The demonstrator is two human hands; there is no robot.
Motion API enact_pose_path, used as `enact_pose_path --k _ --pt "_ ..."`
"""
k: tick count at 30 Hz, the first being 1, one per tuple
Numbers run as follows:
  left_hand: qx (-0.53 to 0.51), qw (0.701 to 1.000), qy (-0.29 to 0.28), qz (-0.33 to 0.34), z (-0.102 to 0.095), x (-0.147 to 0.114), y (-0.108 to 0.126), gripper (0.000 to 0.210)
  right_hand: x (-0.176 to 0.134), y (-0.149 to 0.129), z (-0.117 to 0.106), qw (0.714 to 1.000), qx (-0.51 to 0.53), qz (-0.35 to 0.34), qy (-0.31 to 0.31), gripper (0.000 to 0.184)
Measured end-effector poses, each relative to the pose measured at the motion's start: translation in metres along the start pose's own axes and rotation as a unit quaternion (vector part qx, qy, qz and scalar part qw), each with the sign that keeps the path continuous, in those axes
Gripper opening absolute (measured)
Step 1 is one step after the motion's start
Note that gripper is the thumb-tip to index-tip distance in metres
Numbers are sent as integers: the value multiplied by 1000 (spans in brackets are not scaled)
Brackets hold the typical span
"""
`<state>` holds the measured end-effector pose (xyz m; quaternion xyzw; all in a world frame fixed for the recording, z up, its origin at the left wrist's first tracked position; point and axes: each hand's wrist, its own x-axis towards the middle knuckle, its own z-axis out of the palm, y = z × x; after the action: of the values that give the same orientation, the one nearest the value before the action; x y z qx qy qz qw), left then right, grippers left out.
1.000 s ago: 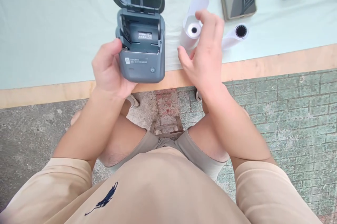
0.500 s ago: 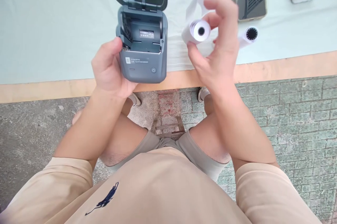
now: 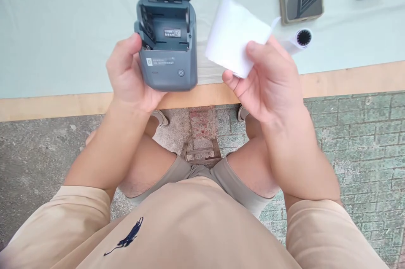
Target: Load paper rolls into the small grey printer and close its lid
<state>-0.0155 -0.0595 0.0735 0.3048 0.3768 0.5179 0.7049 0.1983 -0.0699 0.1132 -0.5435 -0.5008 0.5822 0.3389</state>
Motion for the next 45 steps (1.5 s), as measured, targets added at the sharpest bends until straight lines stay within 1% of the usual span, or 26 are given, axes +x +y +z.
enact_pose_path --k 2,4,6,8,10,11,12,13,15,17,19,21,23,26,29,30,32,34,36,38,41,42,43,44,45 --pt "-5 1000 -10 3 2 1 -1 31 -2 4 0 999 -21 -38 12 49" --pt "-15 1000 -23 7 4 1 -2 31 -7 4 2 996 -21 -85 17 54" --pt "-25 999 -36 3 5 1 -4 32 -13 1 3 990 2 -138 -2 62" --pt "-29 999 -43 -1 6 1 -6 33 -19 -3 3 982 24 -168 -86 64" --pt "-31 998 -47 -1 7 -1 -9 31 -25 -5 3 966 16 -176 -188 53" --pt "-33 998 -53 -1 7 -3 -10 28 -26 -6 4 959 -10 -186 -212 44" --pt "-34 998 -60 -3 8 -5 -11 24 -27 -6 6 955 -47 -205 -208 37" --pt "-33 997 -70 -7 10 -7 -12 20 -28 -5 8 953 -87 -228 -180 32" --pt "-22 996 -85 -16 13 -12 -14 17 -27 -4 13 941 -179 -271 -91 27" --pt "-7 996 -91 -18 15 -16 -17 22 -24 -3 18 918 -273 -288 -14 23" --pt "-1 995 -95 -22 17 -20 -20 30 -23 -2 19 889 -352 -291 32 17" --pt "-5 995 -93 -31 18 -22 -22 31 -22 -2 19 865 -404 -290 64 18" --pt "-5 996 -82 -34 17 -23 -24 26 -21 -1 16 848 -438 -283 90 21" --pt "-3 997 -77 -31 18 -24 -25 26 -20 0 15 829 -477 -268 116 22" --pt "-24 995 -86 -46 20 -24 -26 23 -17 1 15 827 -488 -255 115 20" --pt "-35 994 -86 -55 21 -24 -26 19 -16 1 16 827 -483 -264 114 18" --pt "-59 992 -89 -69 22 -23 -26 15 -15 1 17 826 -458 -307 114 14" --pt "-79 990 -97 -72 22 -22 -25 20 -14 1 17 819 -439 -356 100 13" --pt "-91 986 -117 -69 19 -20 -25 22 -13 3 16 809 -441 -381 77 12" --pt "-90 984 -135 -69 16 -18 -26 27 -11 6 16 801 -455 -383 60 10" --pt "-71 987 -131 -62 11 -17 -28 32 -9 11 17 806 -454 -378 46 6" --pt "-57 989 -126 -57 11 -18 -29 34 -9 11 17 810 -434 -390 51 6" --pt "-43 990 -121 -53 10 -18 -30 36 -9 10 16 816 -406 -405 74 8" --pt "-31 991 -119 -50 10 -19 -30 38 -10 7 13 822 -371 -415 118 10" --pt "-20 992 -118 -47 11 -19 -30 40 -11 3 9 834 -343 -406 150 11"
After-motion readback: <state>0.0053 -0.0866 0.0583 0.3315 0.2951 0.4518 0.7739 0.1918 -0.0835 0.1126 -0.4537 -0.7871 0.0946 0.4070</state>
